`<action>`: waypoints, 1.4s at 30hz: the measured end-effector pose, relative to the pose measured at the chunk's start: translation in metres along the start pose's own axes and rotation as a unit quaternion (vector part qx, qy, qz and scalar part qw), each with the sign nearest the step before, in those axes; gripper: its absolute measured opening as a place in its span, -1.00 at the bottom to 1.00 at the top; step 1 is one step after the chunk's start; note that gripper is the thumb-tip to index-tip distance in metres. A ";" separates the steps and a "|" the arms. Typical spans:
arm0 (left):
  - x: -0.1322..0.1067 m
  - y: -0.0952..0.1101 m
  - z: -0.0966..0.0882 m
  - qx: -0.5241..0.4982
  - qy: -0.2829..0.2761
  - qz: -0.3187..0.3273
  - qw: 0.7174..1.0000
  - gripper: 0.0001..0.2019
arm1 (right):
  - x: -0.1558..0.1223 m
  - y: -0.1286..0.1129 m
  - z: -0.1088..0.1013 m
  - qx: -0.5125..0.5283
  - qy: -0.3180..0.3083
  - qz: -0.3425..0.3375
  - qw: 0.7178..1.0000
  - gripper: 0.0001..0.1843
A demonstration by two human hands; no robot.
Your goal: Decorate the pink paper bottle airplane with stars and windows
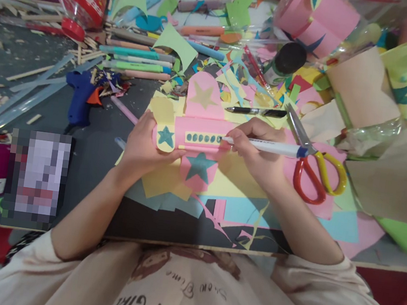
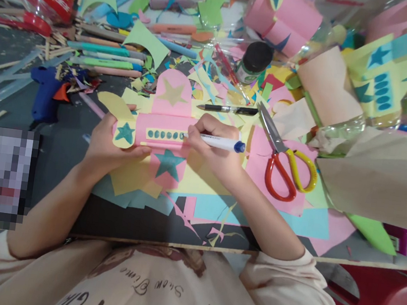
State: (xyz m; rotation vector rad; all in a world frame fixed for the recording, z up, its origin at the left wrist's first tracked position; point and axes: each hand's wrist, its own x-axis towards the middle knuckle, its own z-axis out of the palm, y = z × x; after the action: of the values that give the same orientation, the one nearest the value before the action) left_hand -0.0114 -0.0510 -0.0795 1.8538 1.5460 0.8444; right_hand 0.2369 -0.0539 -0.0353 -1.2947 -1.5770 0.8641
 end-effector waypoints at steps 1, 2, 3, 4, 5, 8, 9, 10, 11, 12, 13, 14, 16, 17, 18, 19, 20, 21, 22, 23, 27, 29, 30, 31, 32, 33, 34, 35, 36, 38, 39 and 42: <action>0.000 0.000 0.000 0.002 -0.001 -0.001 1.000 -0.43 | 0.000 0.000 0.000 -0.003 -0.002 0.001 1.000 -0.69; 0.000 0.000 0.000 0.005 -0.003 -0.001 1.000 -0.43 | 0.000 0.000 -0.001 -0.007 -0.006 0.000 1.000 -0.69; 0.000 -0.001 0.000 0.008 -0.004 0.000 1.000 -0.42 | 0.000 0.000 -0.001 -0.010 -0.011 0.000 1.000 -0.69; 0.000 -0.001 0.000 0.011 -0.005 0.000 1.000 -0.42 | 0.000 0.000 -0.001 -0.014 -0.016 -0.001 1.000 -0.69; 0.000 -0.001 0.001 0.013 -0.004 0.000 1.000 -0.41 | 0.000 -0.001 -0.001 -0.016 -0.019 -0.002 1.000 -0.69; 0.000 0.001 0.001 0.019 -0.002 -0.008 1.000 -0.41 | 0.001 0.000 0.000 -0.007 -0.010 -0.004 1.000 -0.69; -0.001 0.001 0.001 0.022 -0.003 -0.011 1.000 -0.41 | 0.001 0.000 0.000 0.000 -0.005 -0.004 1.000 -0.69; -0.001 0.002 0.001 0.025 -0.005 -0.012 1.000 -0.41 | 0.001 0.000 0.001 0.007 0.000 -0.003 1.000 -0.70; -0.001 0.002 0.001 0.027 -0.007 -0.011 1.000 -0.41 | 0.001 0.000 0.001 0.012 0.005 -0.001 1.000 -0.70; -0.001 0.002 0.001 0.029 -0.008 -0.009 1.000 -0.41 | 0.001 0.000 0.001 0.014 0.009 0.001 1.000 -0.70; 0.000 0.002 0.001 0.029 -0.008 -0.006 1.000 -0.41 | 0.001 0.001 0.002 0.015 0.010 0.002 1.000 -0.70; 0.000 0.002 0.001 0.029 -0.008 -0.004 1.000 -0.41 | 0.000 0.001 0.002 0.015 0.008 0.001 1.000 -0.70; 0.000 0.003 0.000 0.029 -0.009 0.000 1.000 -0.39 | 0.000 0.001 0.001 0.011 -0.001 0.000 1.000 -0.70; 0.001 0.003 0.000 0.028 -0.009 0.001 1.000 -0.38 | 0.000 0.001 0.001 0.008 -0.007 -0.003 1.000 -0.69; 0.001 0.003 0.000 0.028 -0.009 0.000 1.000 -0.38 | 0.000 0.000 0.001 0.004 -0.011 -0.007 1.000 -0.69; 0.001 0.003 0.000 0.027 -0.010 -0.001 1.000 -0.37 | 0.000 0.000 0.001 0.001 -0.011 -0.010 1.000 -0.68; 0.001 0.004 0.000 0.026 -0.011 -0.002 1.000 -0.36 | 0.000 0.000 0.001 0.000 -0.009 -0.012 1.000 -0.68; 0.001 0.004 0.000 0.024 -0.012 -0.004 1.000 -0.36 | 0.000 -0.001 0.001 0.001 -0.003 -0.011 1.000 -0.68; 0.001 0.005 -0.001 0.023 -0.013 -0.005 1.000 -0.36 | 0.000 -0.001 0.001 0.002 0.004 -0.008 1.000 -0.68; 0.001 0.005 -0.001 0.022 -0.015 -0.006 1.000 -0.36 | 0.000 -0.002 0.002 0.004 0.008 -0.002 1.000 -0.68; 0.001 0.007 -0.001 0.022 -0.018 0.002 1.000 -0.35 | 0.000 -0.003 0.002 0.009 0.012 0.009 1.000 -0.69; 0.001 0.007 -0.001 0.021 -0.017 0.010 1.000 -0.33 | 0.000 -0.003 0.000 0.009 0.008 0.007 1.000 -0.68; 0.001 0.007 -0.001 0.021 -0.017 0.013 1.000 -0.32 | 0.000 -0.003 0.000 0.006 0.004 0.007 1.000 -0.67; 0.001 0.007 -0.001 0.022 -0.018 0.016 0.999 -0.32 | 0.000 -0.002 -0.001 0.000 -0.001 0.007 1.000 -0.66; 0.001 0.007 -0.002 0.022 -0.018 0.017 0.999 -0.32 | 0.000 -0.001 -0.002 -0.006 -0.005 0.007 1.000 -0.66; 0.001 0.006 -0.002 0.023 -0.019 0.017 0.999 -0.32 | 0.000 -0.001 -0.002 -0.012 -0.010 0.006 1.000 -0.65; 0.001 0.006 -0.002 0.023 -0.018 0.017 0.999 -0.32 | 0.000 -0.001 -0.002 -0.017 -0.013 0.004 1.000 -0.65; 0.001 0.005 -0.002 0.023 -0.018 0.016 0.999 -0.33 | 0.000 0.000 -0.002 -0.020 -0.017 0.001 1.000 -0.65; 0.001 0.005 -0.002 0.023 -0.017 0.016 0.999 -0.34 | 0.000 0.000 -0.002 -0.019 -0.020 -0.001 1.000 -0.65; 0.001 0.005 -0.002 0.024 -0.017 0.015 0.999 -0.34 | 0.001 0.000 -0.001 -0.008 -0.023 -0.003 1.000 -0.67; 0.001 0.005 -0.002 0.025 -0.018 0.014 0.999 -0.33 | 0.001 -0.001 -0.001 0.002 -0.021 0.000 1.000 -0.69; 0.002 0.005 -0.001 0.025 -0.017 0.011 0.999 -0.31 | 0.002 -0.001 0.001 0.025 -0.005 0.016 1.000 -0.69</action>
State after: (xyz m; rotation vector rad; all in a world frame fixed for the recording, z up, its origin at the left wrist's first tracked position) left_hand -0.0086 -0.0502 -0.0750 1.9143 1.5401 0.7878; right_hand 0.2356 -0.0525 -0.0344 -1.2846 -1.5365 0.9259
